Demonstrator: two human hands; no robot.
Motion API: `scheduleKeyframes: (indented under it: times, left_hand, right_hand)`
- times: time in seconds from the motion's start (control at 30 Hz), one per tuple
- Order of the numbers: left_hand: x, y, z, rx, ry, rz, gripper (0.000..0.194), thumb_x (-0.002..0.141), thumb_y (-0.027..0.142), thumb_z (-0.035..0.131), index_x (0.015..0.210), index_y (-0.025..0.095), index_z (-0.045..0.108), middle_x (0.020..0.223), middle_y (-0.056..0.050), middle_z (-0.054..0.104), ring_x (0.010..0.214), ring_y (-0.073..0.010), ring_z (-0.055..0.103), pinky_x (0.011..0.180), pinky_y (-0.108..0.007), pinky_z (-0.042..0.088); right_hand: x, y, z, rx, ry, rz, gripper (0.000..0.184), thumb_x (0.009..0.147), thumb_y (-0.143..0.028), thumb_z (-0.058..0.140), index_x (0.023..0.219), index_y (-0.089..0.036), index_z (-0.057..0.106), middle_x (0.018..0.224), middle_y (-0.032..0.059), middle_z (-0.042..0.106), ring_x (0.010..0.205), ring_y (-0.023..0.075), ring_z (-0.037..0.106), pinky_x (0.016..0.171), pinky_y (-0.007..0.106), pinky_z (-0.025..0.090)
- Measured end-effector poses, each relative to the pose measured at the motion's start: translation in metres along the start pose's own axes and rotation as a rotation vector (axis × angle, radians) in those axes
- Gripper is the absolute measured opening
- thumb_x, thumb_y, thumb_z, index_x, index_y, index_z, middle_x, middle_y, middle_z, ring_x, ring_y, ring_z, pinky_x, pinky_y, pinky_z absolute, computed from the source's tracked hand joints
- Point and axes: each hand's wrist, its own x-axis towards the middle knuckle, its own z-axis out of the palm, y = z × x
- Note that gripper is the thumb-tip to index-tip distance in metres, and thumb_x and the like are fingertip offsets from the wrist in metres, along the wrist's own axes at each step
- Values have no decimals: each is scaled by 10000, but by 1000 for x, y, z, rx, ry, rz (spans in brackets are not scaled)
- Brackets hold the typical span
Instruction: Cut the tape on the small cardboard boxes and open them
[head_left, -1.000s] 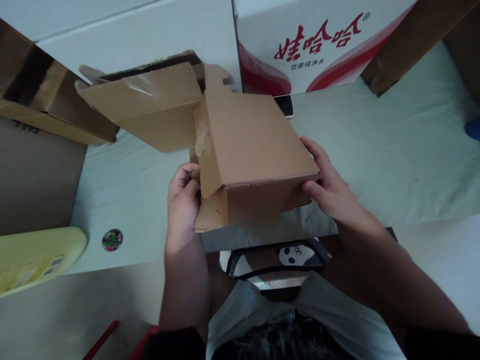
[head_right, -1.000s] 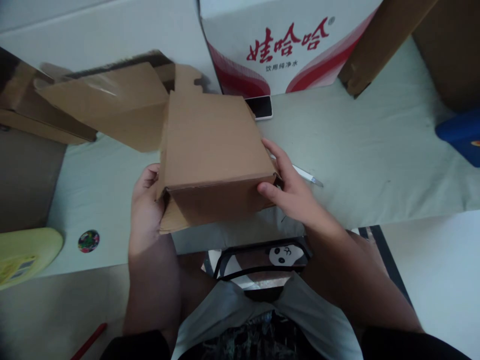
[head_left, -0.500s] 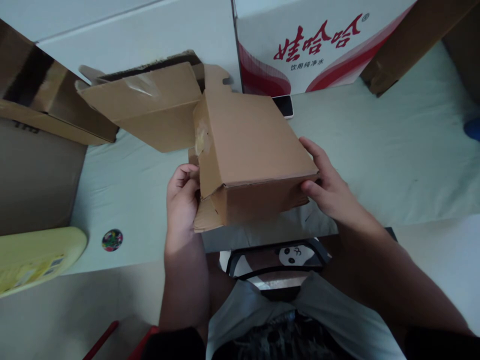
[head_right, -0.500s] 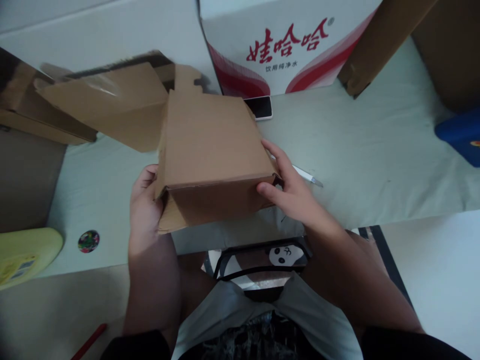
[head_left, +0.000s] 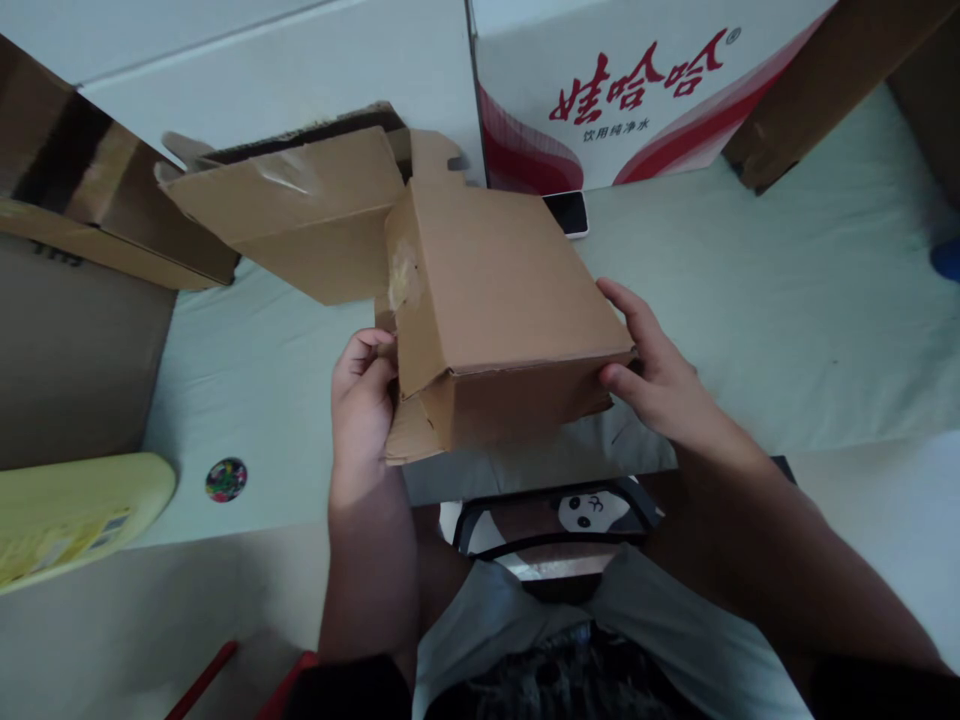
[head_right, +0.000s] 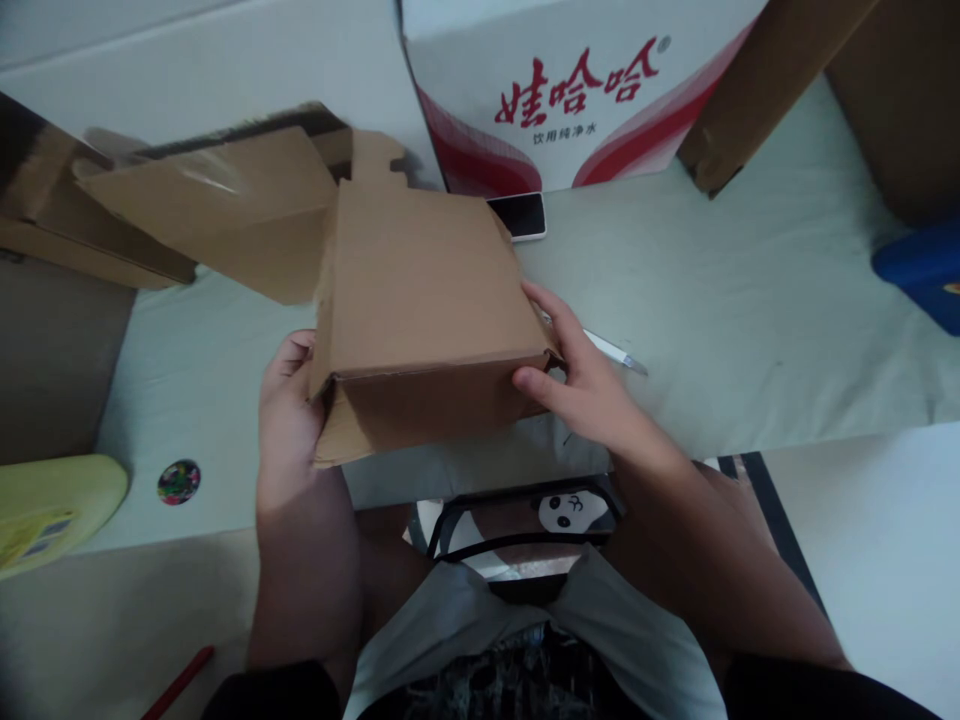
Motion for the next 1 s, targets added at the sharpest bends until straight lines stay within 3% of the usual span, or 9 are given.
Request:
scheduleKeyframes:
  times: [0.63, 1.0]
  left_hand:
    - [-2, -2, -1, -45, 9, -24, 191, 620, 203, 734, 737, 210, 583, 725, 34, 610, 641, -99, 549, 583, -191, 438]
    - [-5, 0, 3, -70, 24, -48, 214, 664, 260, 759, 754, 223, 568, 726, 30, 607, 628, -110, 563, 586, -211, 453]
  right_hand:
    - [1, -7, 2, 40, -35, 68, 985, 920, -831, 558, 1710, -329, 251, 1774, 79, 381, 1599, 360, 451, 1303, 534, 438]
    - [1, -9, 2, 42, -42, 70, 985, 925, -811, 559, 1711, -313, 238, 1773, 98, 373, 1578, 364, 469, 1310, 538, 416]
